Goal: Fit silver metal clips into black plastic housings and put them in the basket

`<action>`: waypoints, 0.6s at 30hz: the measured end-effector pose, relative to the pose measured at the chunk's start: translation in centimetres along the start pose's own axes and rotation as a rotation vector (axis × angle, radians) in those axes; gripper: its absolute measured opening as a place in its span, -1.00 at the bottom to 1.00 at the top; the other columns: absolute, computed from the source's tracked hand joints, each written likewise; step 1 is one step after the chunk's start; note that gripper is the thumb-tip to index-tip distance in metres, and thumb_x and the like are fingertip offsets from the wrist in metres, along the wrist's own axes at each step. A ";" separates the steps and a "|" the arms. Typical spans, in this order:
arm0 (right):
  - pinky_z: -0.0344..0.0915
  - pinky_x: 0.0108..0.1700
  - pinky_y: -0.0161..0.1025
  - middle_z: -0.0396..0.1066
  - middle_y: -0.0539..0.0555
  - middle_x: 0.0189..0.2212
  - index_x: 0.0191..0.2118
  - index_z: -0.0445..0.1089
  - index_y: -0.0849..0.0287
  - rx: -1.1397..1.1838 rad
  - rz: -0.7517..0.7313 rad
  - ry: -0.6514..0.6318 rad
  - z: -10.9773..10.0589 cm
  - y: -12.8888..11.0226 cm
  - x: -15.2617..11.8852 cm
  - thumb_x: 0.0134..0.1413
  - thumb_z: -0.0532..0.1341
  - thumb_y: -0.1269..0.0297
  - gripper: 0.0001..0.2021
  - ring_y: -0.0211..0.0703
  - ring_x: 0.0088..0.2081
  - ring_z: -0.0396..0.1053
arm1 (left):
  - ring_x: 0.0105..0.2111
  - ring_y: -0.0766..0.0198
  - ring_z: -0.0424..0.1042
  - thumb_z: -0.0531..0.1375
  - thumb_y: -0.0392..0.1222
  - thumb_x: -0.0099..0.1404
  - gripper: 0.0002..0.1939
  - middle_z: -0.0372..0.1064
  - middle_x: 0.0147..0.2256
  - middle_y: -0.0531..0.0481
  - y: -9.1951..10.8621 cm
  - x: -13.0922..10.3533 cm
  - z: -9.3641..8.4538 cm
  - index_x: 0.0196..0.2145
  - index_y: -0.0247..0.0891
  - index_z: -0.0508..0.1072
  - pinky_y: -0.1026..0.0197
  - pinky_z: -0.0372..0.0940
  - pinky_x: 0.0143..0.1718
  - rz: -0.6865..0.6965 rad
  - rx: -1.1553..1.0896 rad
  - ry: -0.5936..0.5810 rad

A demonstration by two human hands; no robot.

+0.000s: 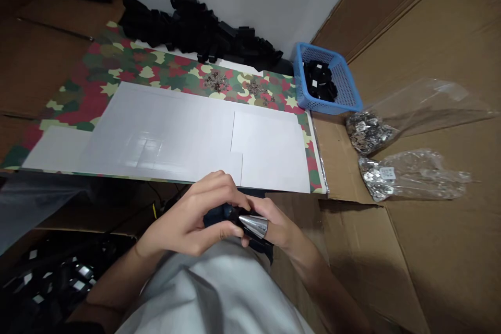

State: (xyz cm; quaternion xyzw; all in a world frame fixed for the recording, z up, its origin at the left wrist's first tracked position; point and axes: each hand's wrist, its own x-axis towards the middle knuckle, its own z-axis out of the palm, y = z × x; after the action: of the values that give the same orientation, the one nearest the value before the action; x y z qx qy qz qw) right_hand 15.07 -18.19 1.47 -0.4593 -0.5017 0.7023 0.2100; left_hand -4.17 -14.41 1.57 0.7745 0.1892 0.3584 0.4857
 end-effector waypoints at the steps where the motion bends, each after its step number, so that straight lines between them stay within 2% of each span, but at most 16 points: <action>1: 0.19 -0.49 -0.36 0.30 -0.06 -0.51 -0.33 0.29 0.18 0.009 0.003 0.002 0.0 0.1 0.0 0.03 0.19 0.22 -0.85 -0.31 -0.58 0.32 | -0.33 0.23 0.27 0.23 -0.16 0.31 -0.79 0.40 -0.33 -0.07 0.0 0.0 0.0 -0.14 -0.30 0.42 0.18 0.17 -0.28 0.000 -0.007 0.000; 9: 0.18 -0.51 -0.38 0.29 -0.07 -0.49 -0.32 0.29 0.19 0.056 -0.013 0.016 0.1 0.8 0.2 0.03 0.20 0.14 -0.79 -0.33 -0.58 0.32 | -0.31 0.23 0.28 0.23 -0.17 0.31 -0.80 0.40 -0.31 -0.08 -0.2 -0.1 0.2 -0.14 -0.29 0.42 0.20 0.21 -0.28 -0.040 -0.010 -0.007; 15: 0.19 -0.42 -0.33 0.36 -0.06 -0.54 -0.31 0.30 0.17 -0.048 0.028 0.052 -0.2 0.8 0.2 0.07 0.17 0.26 -0.89 -0.24 -0.47 0.35 | -0.29 0.22 0.31 0.22 -0.16 0.31 -0.80 0.41 -0.29 -0.08 -0.8 -0.6 -0.1 -0.13 -0.27 0.42 0.20 0.23 -0.25 -0.055 -0.006 0.007; 18: 0.17 -0.41 -0.32 0.39 -0.06 -0.55 -0.33 0.27 0.14 -0.097 0.086 0.024 -0.4 0.1 -0.3 0.06 0.17 0.31 -0.94 -0.20 -0.40 0.36 | -0.29 0.23 0.32 0.24 -0.15 0.30 -0.79 0.38 -0.30 -0.07 -1.1 -0.7 -0.3 -0.14 -0.26 0.43 0.22 0.23 -0.26 -0.070 -0.042 0.017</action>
State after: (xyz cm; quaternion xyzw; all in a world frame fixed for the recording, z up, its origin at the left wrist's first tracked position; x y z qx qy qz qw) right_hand 15.63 -18.27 1.51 -0.4985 -0.5125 0.6799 0.1632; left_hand -4.79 -14.14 0.43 0.7541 0.2128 0.3514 0.5123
